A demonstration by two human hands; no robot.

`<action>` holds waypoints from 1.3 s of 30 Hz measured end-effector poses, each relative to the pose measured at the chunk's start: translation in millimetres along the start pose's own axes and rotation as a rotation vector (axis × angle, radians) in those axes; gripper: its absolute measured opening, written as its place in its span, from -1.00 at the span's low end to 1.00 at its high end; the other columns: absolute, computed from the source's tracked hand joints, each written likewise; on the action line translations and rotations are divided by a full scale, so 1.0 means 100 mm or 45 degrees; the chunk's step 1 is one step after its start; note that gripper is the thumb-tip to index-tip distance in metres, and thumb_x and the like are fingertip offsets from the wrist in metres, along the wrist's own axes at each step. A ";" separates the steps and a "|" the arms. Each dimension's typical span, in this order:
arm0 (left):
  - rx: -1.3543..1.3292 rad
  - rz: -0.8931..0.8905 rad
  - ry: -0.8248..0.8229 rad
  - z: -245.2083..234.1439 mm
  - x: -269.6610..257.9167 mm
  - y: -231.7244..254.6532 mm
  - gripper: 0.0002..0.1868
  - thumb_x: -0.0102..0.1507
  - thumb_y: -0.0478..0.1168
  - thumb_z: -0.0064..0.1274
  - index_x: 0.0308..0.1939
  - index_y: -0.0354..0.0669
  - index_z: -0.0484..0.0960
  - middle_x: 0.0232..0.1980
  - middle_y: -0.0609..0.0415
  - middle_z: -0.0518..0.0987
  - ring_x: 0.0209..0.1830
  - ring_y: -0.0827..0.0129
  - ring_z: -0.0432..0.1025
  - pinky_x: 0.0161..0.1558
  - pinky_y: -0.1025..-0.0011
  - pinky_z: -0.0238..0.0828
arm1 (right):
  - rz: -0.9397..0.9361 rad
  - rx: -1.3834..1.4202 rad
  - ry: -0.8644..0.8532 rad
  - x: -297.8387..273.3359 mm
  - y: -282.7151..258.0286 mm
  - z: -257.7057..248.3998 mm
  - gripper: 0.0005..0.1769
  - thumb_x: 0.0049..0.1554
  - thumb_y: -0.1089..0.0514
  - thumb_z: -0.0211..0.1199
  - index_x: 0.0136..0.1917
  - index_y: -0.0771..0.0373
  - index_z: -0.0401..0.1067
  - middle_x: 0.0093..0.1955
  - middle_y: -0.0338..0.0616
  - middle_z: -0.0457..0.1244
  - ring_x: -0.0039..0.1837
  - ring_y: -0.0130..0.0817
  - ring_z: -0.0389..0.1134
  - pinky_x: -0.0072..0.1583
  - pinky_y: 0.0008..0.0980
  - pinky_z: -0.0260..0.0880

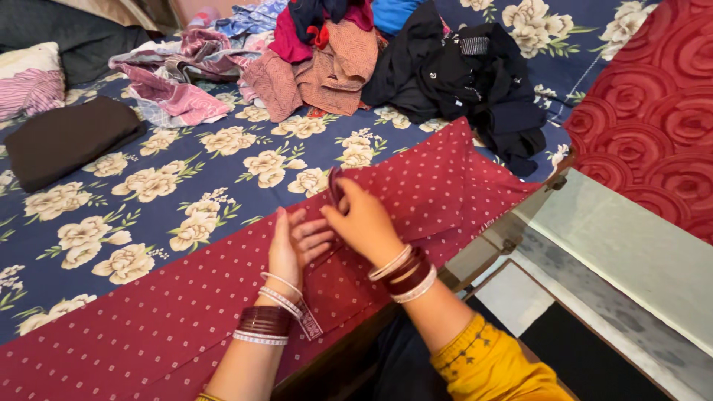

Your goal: The person folds a maroon patterned shirt on a bed with a floral sheet. They smooth the fabric, fold the sleeves and sides, and then fold the shirt in half before placing it on a stack of folded clothes.

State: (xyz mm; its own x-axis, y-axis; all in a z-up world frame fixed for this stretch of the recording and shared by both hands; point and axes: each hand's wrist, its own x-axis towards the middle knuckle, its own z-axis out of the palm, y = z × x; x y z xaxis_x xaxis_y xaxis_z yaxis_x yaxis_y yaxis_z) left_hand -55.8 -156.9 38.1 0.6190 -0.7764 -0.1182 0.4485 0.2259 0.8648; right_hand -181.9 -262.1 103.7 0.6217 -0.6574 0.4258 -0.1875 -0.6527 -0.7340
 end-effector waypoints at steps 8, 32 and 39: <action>0.138 -0.065 0.092 0.05 0.01 -0.06 -0.46 0.35 0.16 -0.05 0.18 -0.19 0.49 -0.21 0.15 0.59 -0.30 0.48 0.48 -0.29 0.50 0.37 | 0.045 0.433 -0.458 -0.20 0.13 0.09 -0.51 0.16 0.17 0.25 0.36 0.27 0.37 -0.18 -0.19 0.39 -0.17 -0.44 0.39 -0.12 -0.41 0.42; 0.890 0.708 0.422 -0.34 -0.26 -0.48 -0.56 0.25 -0.43 0.08 0.23 -0.26 0.66 0.18 -0.02 0.58 0.04 0.38 0.49 0.04 0.50 0.45 | 0.070 -0.461 -0.073 0.45 1.70 -1.18 -0.34 0.24 -0.23 0.08 0.48 0.14 0.30 0.58 -0.02 0.09 0.64 -0.09 -0.04 0.53 0.19 -0.24; 1.445 0.696 0.563 0.06 -0.67 -0.02 -0.26 0.03 -0.16 0.32 0.26 -0.31 0.48 0.30 -0.33 0.35 0.19 -0.15 0.38 0.13 0.15 0.36 | -0.077 -0.599 0.136 0.45 1.37 -1.15 -0.36 0.25 -0.14 0.13 0.49 0.21 0.30 0.63 0.05 0.04 0.66 -0.04 -0.07 0.56 0.22 -0.29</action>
State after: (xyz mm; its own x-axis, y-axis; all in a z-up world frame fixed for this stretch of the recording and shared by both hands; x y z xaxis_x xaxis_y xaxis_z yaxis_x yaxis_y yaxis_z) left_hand -102.0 -109.3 47.7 0.7985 -0.4401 0.4109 -0.5703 -0.3341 0.7504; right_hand -267.4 -424.3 82.9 0.5654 -0.6320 0.5300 -0.4924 -0.7742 -0.3977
